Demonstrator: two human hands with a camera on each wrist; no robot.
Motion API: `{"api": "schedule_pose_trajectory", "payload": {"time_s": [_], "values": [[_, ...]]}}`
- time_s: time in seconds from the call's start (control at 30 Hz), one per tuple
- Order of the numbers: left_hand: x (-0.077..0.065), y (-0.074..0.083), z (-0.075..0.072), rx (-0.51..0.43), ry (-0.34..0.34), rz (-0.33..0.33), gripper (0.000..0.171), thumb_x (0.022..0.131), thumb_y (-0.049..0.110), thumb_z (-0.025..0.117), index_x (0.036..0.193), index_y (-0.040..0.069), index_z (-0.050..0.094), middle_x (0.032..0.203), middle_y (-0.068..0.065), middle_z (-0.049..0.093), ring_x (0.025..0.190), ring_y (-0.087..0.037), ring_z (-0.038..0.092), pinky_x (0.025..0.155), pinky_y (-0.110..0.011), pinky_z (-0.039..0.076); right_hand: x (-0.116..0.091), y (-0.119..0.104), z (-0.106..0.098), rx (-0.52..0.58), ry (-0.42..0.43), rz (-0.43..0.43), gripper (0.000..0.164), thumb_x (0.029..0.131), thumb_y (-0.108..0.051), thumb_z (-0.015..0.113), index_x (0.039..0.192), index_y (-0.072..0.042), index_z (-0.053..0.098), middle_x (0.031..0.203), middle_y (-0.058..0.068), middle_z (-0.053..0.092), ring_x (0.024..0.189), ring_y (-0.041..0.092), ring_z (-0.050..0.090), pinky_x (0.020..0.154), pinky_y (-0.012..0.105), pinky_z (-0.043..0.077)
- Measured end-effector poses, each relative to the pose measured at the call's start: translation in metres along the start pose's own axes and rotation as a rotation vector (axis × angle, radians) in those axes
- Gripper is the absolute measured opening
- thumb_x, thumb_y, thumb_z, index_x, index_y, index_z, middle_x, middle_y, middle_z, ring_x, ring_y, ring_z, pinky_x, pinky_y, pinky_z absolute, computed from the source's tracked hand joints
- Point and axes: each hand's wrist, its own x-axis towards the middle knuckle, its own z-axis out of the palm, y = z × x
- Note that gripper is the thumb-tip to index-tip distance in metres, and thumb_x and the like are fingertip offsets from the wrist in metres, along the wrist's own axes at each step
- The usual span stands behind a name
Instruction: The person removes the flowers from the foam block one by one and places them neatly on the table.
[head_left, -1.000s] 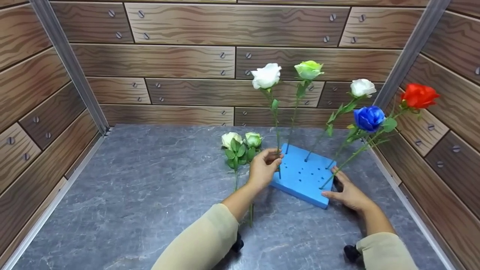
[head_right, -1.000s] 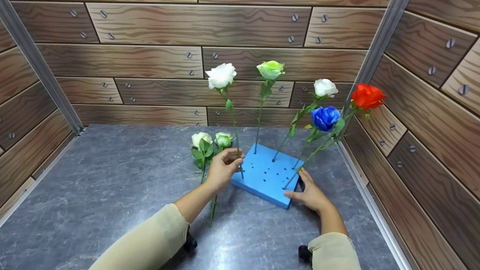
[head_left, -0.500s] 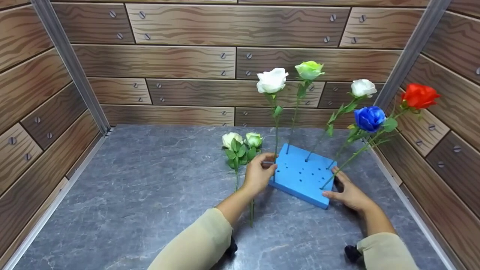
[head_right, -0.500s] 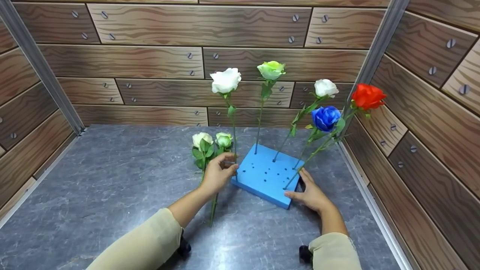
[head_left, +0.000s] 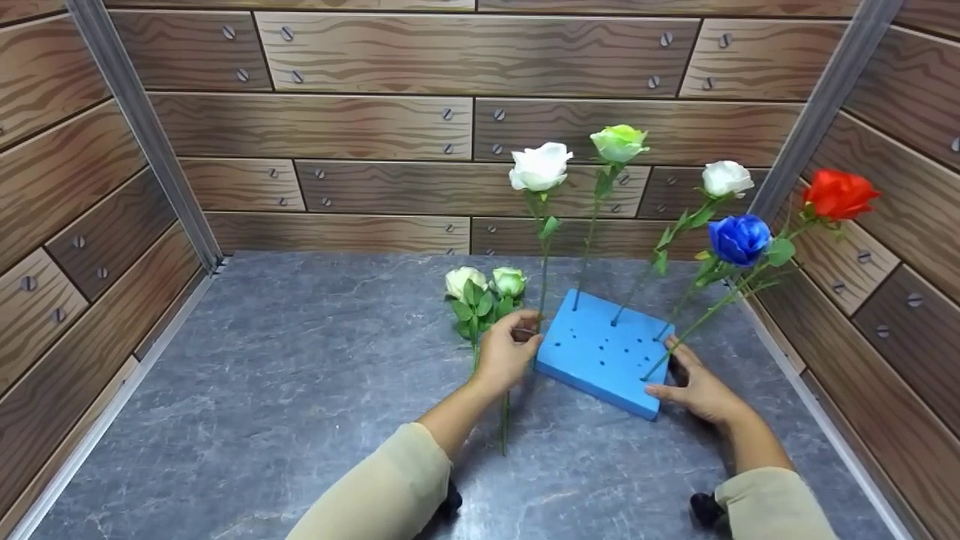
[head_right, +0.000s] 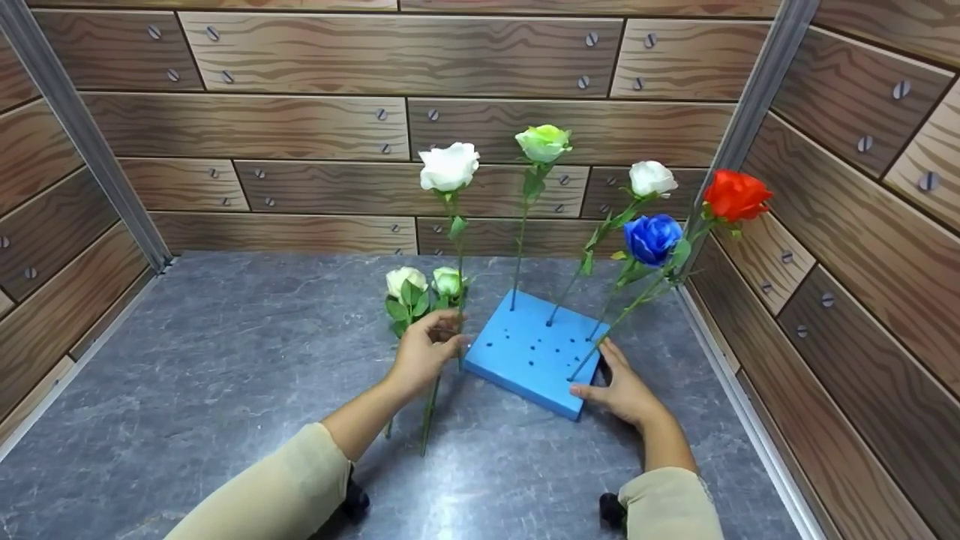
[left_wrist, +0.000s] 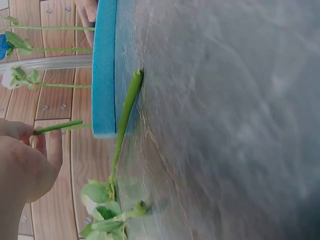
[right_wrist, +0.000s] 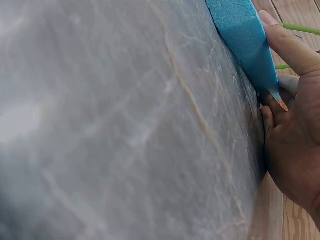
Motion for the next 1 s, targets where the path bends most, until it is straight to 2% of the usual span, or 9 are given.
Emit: {"api": "schedule_pose_trajectory", "payload": {"time_s": [0.3, 0.43, 0.6, 0.87, 1.0], "values": [[-0.002, 0.0, -0.012, 0.014, 0.01, 0.004, 0.036, 0.096, -0.003, 0.075, 0.132, 0.003, 0.073, 0.116, -0.015, 0.078, 0.104, -0.026, 0.077, 0.086, -0.027, 0.066, -0.001, 0.0, 0.0, -0.01, 0.001, -0.003, 0.119, 0.098, -0.041, 0.082, 0.175, -0.014, -0.004, 0.179, 0.028, -0.016, 0.162, 0.063, -0.008, 0.127, 0.084, 0.011], [-0.003, -0.002, -0.017, 0.038, 0.025, 0.01, 0.037, 0.096, -0.005, 0.075, 0.132, 0.003, 0.073, 0.114, -0.016, 0.078, 0.104, -0.029, 0.077, 0.086, -0.031, 0.066, -0.001, 0.0, 0.0, -0.012, -0.005, -0.008, 0.118, 0.099, -0.04, 0.081, 0.175, -0.014, -0.005, 0.179, 0.029, -0.016, 0.161, 0.064, -0.006, 0.126, 0.084, 0.014], [-0.005, -0.005, -0.023, 0.049, 0.018, -0.002, 0.039, 0.096, -0.004, 0.076, 0.134, 0.006, 0.072, 0.113, -0.015, 0.077, 0.103, -0.03, 0.077, 0.08, -0.029, 0.066, -0.001, 0.0, 0.0, -0.017, -0.01, -0.01, 0.118, 0.099, -0.041, 0.08, 0.175, -0.015, -0.006, 0.18, 0.028, -0.015, 0.161, 0.065, -0.003, 0.125, 0.084, 0.02], [-0.009, -0.008, -0.034, 0.066, 0.002, -0.018, 0.042, 0.098, -0.003, 0.074, 0.138, 0.007, 0.07, 0.115, -0.016, 0.074, 0.108, -0.031, 0.077, 0.088, -0.033, 0.067, 0.0, 0.001, 0.001, -0.015, -0.01, -0.011, 0.117, 0.099, -0.041, 0.08, 0.175, -0.015, -0.005, 0.179, 0.029, -0.016, 0.161, 0.065, -0.004, 0.125, 0.084, 0.018], [-0.011, -0.008, -0.037, 0.086, -0.007, -0.034, 0.04, 0.099, -0.001, 0.075, 0.138, 0.009, 0.07, 0.116, -0.013, 0.075, 0.109, -0.03, 0.077, 0.087, -0.033, 0.067, 0.001, 0.0, 0.001, -0.013, -0.008, -0.013, 0.118, 0.099, -0.041, 0.081, 0.175, -0.014, -0.005, 0.18, 0.028, -0.016, 0.162, 0.064, -0.003, 0.126, 0.083, 0.018]]}}
